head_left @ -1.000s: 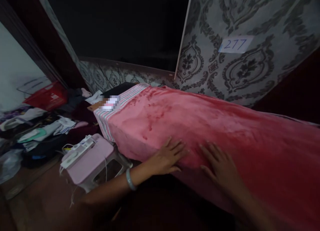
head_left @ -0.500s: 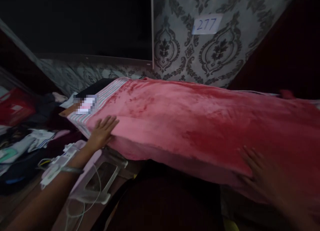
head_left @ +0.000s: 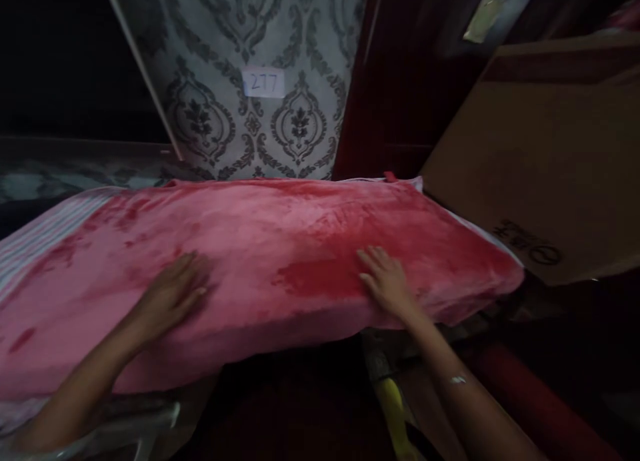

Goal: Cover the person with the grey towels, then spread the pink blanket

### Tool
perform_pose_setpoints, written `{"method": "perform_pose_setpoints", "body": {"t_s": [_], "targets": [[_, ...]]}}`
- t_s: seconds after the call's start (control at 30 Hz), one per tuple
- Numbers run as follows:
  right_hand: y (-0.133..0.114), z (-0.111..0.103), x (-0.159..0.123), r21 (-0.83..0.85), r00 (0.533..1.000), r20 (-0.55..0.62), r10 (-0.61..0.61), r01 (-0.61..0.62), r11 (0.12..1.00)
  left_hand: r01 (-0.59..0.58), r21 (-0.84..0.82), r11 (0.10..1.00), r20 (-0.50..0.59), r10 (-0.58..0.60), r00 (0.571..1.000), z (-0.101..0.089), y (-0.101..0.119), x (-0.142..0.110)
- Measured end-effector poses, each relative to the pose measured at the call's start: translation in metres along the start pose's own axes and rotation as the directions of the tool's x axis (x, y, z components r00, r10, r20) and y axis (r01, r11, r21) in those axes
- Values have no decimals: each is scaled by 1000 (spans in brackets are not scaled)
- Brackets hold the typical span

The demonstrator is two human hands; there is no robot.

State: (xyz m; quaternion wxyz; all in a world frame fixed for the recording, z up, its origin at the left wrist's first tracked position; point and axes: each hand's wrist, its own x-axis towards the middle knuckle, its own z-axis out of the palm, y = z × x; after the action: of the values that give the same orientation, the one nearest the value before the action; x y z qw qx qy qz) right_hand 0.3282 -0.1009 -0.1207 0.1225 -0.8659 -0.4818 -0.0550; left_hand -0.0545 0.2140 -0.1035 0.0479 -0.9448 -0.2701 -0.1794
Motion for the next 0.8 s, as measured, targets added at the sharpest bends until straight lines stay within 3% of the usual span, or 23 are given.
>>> {"method": "perform_pose_setpoints", "body": {"t_s": [0.1,0.17,0.27,0.4,0.5,0.6,0.7,0.73,0.8], "targets": [[-53,-1,32,54,982,97,-165,160,986,-138,-108,984,54,145,988,19,55,61],[-55,-1,47,70,966,159,-203,194,978,-190,-139,972,50,198,979,31,86,93],[-14,-4,53,51,972,216,-90,81,995,-170,-105,980,107,181,978,52,108,121],[74,-15,38,-52,958,180,221,-215,975,-116,-3,993,154,115,981,74,107,129],[138,-29,19,-153,884,124,450,-432,889,-114,6,993,113,113,987,79,107,127],[188,-43,4,-199,760,37,649,-631,750,-117,-8,993,62,117,991,80,109,126],[213,-54,4,-191,629,-30,776,-766,614,-116,-49,992,15,117,993,85,107,126],[216,-55,8,-187,611,-44,791,-782,594,-119,-64,991,0,119,993,87,106,125],[212,-54,23,-155,642,-42,766,-761,630,-134,-85,987,-33,131,991,91,102,124]]}}
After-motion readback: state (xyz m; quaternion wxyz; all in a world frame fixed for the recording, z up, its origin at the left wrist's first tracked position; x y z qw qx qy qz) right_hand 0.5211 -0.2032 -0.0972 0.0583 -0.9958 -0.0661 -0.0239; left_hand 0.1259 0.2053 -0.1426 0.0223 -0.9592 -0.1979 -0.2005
